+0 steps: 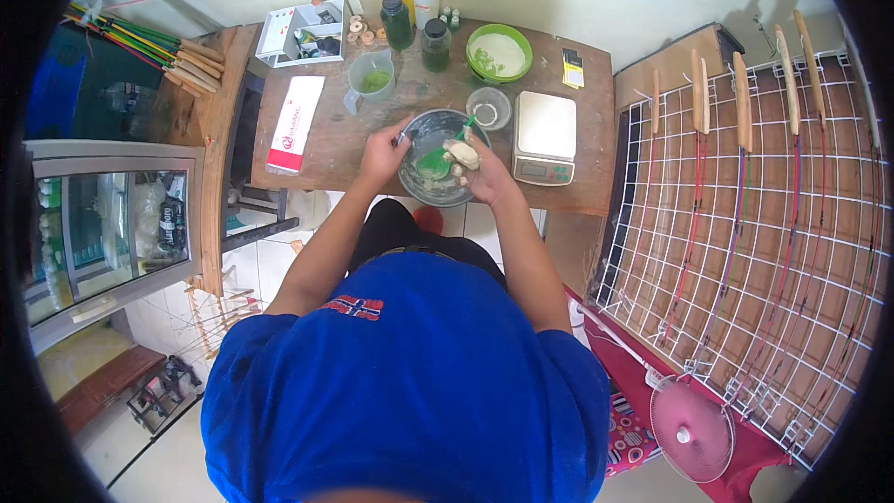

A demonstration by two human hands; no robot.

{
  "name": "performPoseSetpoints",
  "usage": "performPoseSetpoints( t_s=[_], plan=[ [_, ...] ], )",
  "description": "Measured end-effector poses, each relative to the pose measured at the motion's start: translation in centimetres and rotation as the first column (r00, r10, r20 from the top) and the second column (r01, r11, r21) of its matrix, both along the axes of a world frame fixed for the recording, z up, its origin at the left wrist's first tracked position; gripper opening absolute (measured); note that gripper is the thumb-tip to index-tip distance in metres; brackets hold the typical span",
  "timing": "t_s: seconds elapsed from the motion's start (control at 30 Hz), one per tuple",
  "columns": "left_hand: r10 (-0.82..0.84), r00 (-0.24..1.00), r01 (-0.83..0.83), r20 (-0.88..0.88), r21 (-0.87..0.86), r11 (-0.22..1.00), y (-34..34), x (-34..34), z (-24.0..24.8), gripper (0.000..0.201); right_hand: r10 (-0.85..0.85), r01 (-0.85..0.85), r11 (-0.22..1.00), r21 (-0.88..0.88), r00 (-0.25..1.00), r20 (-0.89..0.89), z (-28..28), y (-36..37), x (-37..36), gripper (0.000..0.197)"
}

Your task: Mixing ingredients in a bowl using a spatula at a workstation.

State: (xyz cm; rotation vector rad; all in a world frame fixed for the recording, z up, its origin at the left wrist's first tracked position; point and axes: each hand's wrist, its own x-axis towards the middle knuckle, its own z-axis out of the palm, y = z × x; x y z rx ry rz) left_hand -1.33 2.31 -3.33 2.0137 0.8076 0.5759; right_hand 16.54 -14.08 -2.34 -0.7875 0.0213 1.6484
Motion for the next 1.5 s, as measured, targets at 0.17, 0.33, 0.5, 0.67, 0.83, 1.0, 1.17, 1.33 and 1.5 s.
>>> performPoseSetpoints(
  t_s=[0.17, 0.33, 0.5, 0.67, 0.83, 1.0, 1.17, 1.33, 1.5],
  plan=[
    [0.011, 0.999, -0.012, -0.032, -0.010, 1.000, -0.2, 0.1, 0.3, 0.047, -0.138, 0.136, 0.959, -0.249, 0.990, 0.010, 1.0, 1.1, -1.3, 0.040],
    [0.032, 0.998, -0.033, -0.061, -0.028, 0.999, -0.4, 0.4, 0.5, 0.047, 0.115, -0.116, 0.993, -0.024, 0.993, -0.039, -2.0, 0.5, 0.7, 0.038],
    [0.037, 0.997, -0.039, -0.063, -0.033, 0.999, -0.4, 0.1, 0.2, 0.048, -0.079, 0.103, 0.984, -0.147, 0.984, 0.159, 3.3, 1.8, -2.3, 0.041],
    [0.017, 0.994, -0.023, -0.108, -0.056, 0.998, -0.5, 0.5, 0.9, 0.047, -0.040, 0.049, 0.998, -0.030, 0.966, 0.256, 1.1, 0.2, -0.7, 0.049],
    [0.034, 0.992, -0.042, -0.120, -0.066, 0.997, -0.5, 0.4, 0.7, 0.044, -0.047, 0.046, 0.989, -0.139, 0.999, 0.000, 4.7, 1.0, -2.0, 0.046],
    [0.024, 0.994, -0.032, -0.104, -0.084, 0.996, -0.8, 0.9, 1.8, 0.043, -0.071, 0.141, 0.931, -0.337, 0.975, 0.212, 0.0, 1.9, -1.9, 0.042],
    [0.024, 0.988, -0.037, -0.153, -0.081, 0.996, -0.8, 0.7, 2.0, 0.043, -0.080, 0.084, 0.994, -0.065, 0.995, 0.064, 1.5, 2.0, -1.8, 0.032],
    [0.027, 0.989, -0.041, -0.148, -0.090, 0.995, -0.7, 0.5, 1.5, 0.044, -0.055, 0.065, 0.998, -0.027, 0.962, 0.269, 0.4, 0.9, -1.0, 0.043],
    [0.017, 0.994, -0.026, -0.108, -0.085, 0.996, -0.7, 0.3, 1.7, 0.045, -0.071, 0.077, 0.990, -0.115, 0.996, 0.054, 4.5, 1.2, -2.1, 0.045]
  ],
)
